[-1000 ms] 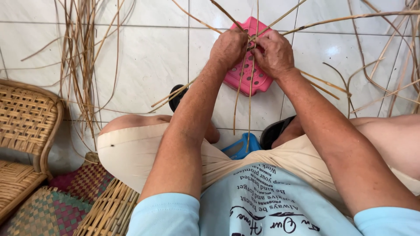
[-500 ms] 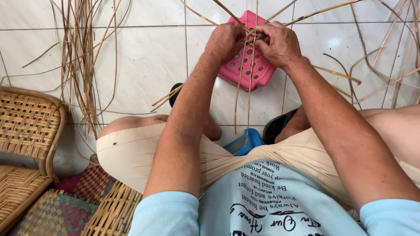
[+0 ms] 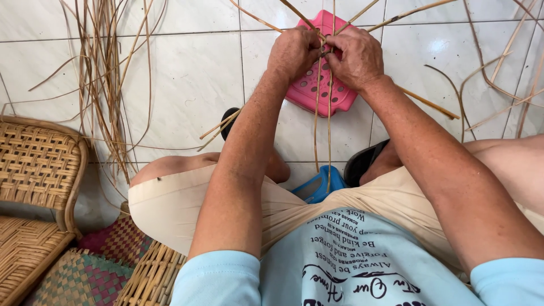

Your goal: The person is weaving thin wooden strips through a template and around a form to construct the base of a basket.

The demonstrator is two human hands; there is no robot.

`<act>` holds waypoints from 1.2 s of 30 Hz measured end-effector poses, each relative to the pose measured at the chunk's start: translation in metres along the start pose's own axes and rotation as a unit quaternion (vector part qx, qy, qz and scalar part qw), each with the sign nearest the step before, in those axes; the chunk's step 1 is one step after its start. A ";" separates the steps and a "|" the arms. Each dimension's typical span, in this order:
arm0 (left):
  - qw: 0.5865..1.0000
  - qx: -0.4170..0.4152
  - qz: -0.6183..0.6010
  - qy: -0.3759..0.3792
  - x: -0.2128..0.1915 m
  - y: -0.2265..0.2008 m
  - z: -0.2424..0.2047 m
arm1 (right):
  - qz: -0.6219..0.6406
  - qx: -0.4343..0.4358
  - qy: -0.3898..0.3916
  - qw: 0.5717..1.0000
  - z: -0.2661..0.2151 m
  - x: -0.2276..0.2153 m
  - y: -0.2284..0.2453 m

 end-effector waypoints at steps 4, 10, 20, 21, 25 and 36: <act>1.000 0.010 0.000 -0.012 0.001 -0.001 0.000 | -0.017 -0.034 -0.033 0.999 0.000 0.003 0.001; 1.000 -0.013 0.008 0.018 -0.012 -0.013 0.000 | 0.029 0.006 0.021 0.999 0.008 -0.011 -0.001; 0.998 -0.040 0.046 0.029 -0.026 -0.033 -0.028 | 0.048 0.062 0.047 0.996 -0.001 -0.024 -0.041; 0.997 -0.036 0.053 0.030 -0.025 -0.032 -0.028 | 0.024 0.072 0.078 0.994 0.000 -0.024 -0.040; 0.994 -0.082 0.049 0.054 -0.025 -0.031 -0.025 | -0.044 0.050 0.134 0.989 0.007 -0.013 -0.033; 0.981 -0.111 -0.125 -0.100 -0.067 -0.056 -0.023 | -0.217 -0.062 0.075 0.971 0.056 -0.062 -0.035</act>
Point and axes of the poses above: each hand's wrist, its own z-axis towards the middle knuckle, its own x-axis out of the palm, y = z × x, the point moved 3 cm from there along z, towards the middle knuckle, and after that the axes turned 12 degrees about y, right-handed, at the moved point
